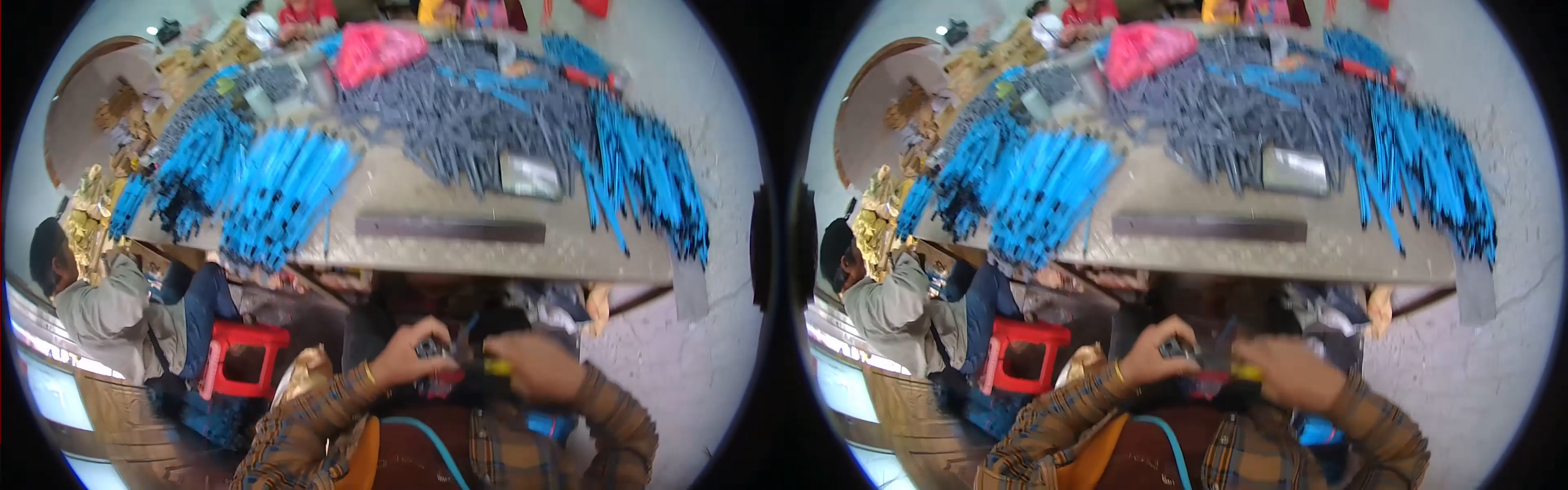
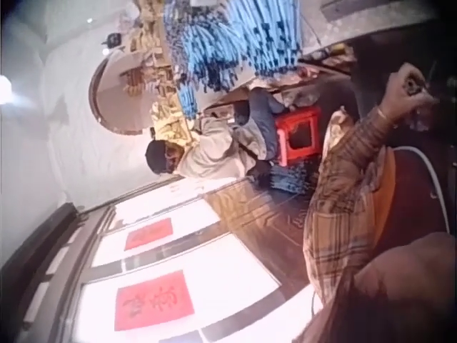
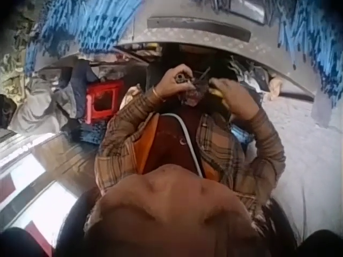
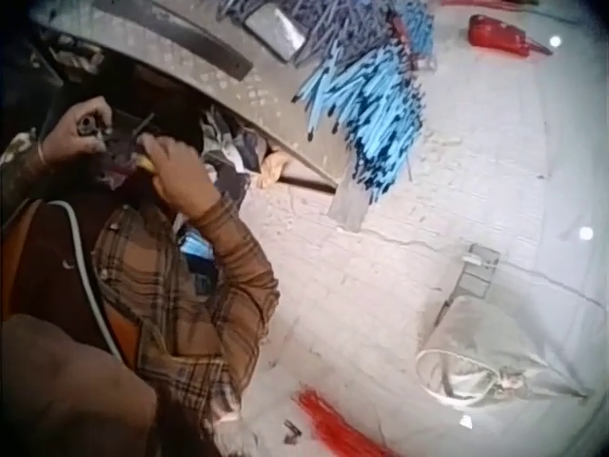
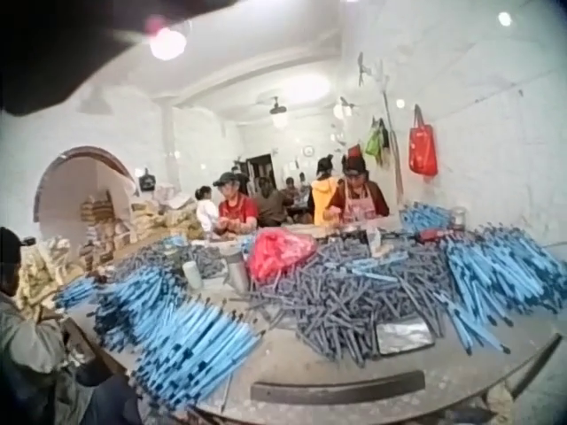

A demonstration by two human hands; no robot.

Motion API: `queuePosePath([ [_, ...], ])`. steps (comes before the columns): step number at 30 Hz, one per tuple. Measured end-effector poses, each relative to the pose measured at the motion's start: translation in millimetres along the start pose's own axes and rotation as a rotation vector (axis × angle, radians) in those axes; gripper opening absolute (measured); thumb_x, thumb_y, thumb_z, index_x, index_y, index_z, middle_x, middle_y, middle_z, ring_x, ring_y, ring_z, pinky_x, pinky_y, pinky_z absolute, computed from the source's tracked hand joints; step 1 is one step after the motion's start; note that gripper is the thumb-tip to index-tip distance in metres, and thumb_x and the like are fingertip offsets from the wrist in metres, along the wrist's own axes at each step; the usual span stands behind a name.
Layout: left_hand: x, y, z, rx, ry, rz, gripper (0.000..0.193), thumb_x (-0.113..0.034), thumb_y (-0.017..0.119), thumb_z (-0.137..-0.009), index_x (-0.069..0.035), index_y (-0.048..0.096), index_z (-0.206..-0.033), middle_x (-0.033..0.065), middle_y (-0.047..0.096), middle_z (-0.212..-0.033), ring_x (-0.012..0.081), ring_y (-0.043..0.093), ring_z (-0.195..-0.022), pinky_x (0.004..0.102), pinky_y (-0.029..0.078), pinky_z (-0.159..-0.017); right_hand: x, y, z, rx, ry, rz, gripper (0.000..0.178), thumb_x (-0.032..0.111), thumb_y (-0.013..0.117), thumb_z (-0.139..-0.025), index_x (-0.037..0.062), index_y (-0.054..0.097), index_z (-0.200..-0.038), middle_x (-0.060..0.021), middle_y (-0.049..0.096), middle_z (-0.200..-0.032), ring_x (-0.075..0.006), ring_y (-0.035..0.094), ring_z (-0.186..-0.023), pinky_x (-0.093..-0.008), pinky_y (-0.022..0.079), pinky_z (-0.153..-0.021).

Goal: The person threads umbrella ribs onto a wire, attaches their tips into a plastic hub, and fastens and cuts the wire using pliers.

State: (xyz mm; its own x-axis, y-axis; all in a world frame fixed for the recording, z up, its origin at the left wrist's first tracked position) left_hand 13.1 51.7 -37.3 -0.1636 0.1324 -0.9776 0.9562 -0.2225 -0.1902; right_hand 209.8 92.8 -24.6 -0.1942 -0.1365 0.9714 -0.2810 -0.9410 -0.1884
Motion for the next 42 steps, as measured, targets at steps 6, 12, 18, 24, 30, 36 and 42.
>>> queuePosePath([
  [6,-5,3,-8,0.118,-0.043,0.135,0.040,-0.011,0.081,-0.059,-0.003,0.057,-0.089,0.0016,0.056,-0.082,0.0095,0.053,-0.073,0.0227,0.043,-0.069,-35,27,21,0.416,0.621,-0.740,0.052,0.015,0.054,-0.082,0.0021,0.034,-0.128,-0.0152,0.060,-0.092,-0.0221,0.062,-0.081,-0.0343,0.052,-0.066],
  [12,12,-2,-4,0.027,-0.067,0.096,0.045,-0.014,0.083,-0.056,-0.003,0.058,-0.092,0.0017,0.056,-0.081,0.0095,0.053,-0.073,0.0232,0.043,-0.068,31,-1,12,-0.161,-0.226,0.644,0.050,0.011,0.053,-0.082,0.0004,0.033,-0.127,-0.0163,0.060,-0.077,-0.0220,0.062,-0.061,-0.0309,0.052,-0.056],
  [18,4,5,-6,0.135,-0.023,0.102,0.046,-0.014,0.083,-0.056,-0.004,0.058,-0.093,0.0017,0.057,-0.081,0.0096,0.054,-0.074,0.0230,0.043,-0.068,-31,49,20,0.364,0.518,-0.929,0.052,0.011,0.051,-0.084,0.0021,0.030,-0.130,-0.0149,0.060,-0.081,-0.0213,0.062,-0.065,-0.0307,0.053,-0.061],
  [24,14,-4,-10,0.036,-0.010,0.062,0.049,-0.015,0.084,-0.054,-0.004,0.058,-0.094,0.0023,0.059,-0.084,0.0100,0.055,-0.075,0.0228,0.043,-0.069,16,7,11,-0.172,-0.101,0.395,0.046,0.009,0.047,-0.087,0.0015,0.031,-0.129,-0.0138,0.060,-0.081,-0.0192,0.062,-0.062,-0.0287,0.053,-0.059],
  [30,9,3,-14,0.166,-0.027,0.096,0.048,-0.015,0.084,-0.055,-0.004,0.058,-0.094,0.0028,0.059,-0.083,0.0097,0.056,-0.074,0.0227,0.043,-0.068,-57,51,21,0.340,0.425,-1.029,0.061,0.017,0.054,-0.085,0.0052,0.021,-0.136,-0.0120,0.060,-0.078,-0.0179,0.062,-0.063,-0.0285,0.050,-0.057],
  [36,12,-3,-11,0.040,-0.057,0.103,0.041,-0.018,0.082,-0.059,-0.003,0.059,-0.089,0.0042,0.058,-0.078,0.0110,0.055,-0.070,0.0232,0.044,-0.066,-7,10,12,0.078,0.281,-0.137,0.060,0.005,0.052,-0.083,0.0063,0.023,-0.135,-0.0148,0.061,-0.083,-0.0187,0.064,-0.063,-0.0260,0.050,-0.056],
  [42,7,2,-15,0.159,-0.044,0.090,0.041,-0.018,0.083,-0.058,-0.002,0.059,-0.088,0.0038,0.059,-0.080,0.0099,0.055,-0.069,0.0227,0.043,-0.065,-33,23,11,0.171,0.326,-0.628,0.069,0.009,0.059,-0.079,0.0066,0.020,-0.136,-0.0148,0.060,-0.078,-0.0215,0.062,-0.061,-0.0294,0.049,-0.053],
])
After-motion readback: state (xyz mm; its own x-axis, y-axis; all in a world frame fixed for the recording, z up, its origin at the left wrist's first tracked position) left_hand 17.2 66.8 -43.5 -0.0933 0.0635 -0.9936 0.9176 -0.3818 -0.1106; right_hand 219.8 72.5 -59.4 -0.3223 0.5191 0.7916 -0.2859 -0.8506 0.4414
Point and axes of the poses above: each hand's wrist, its own z-axis away from the middle knuckle, its own y-axis out of the palm, x = y × z, the point moved 5 cm from there along -z, towards the middle knuckle
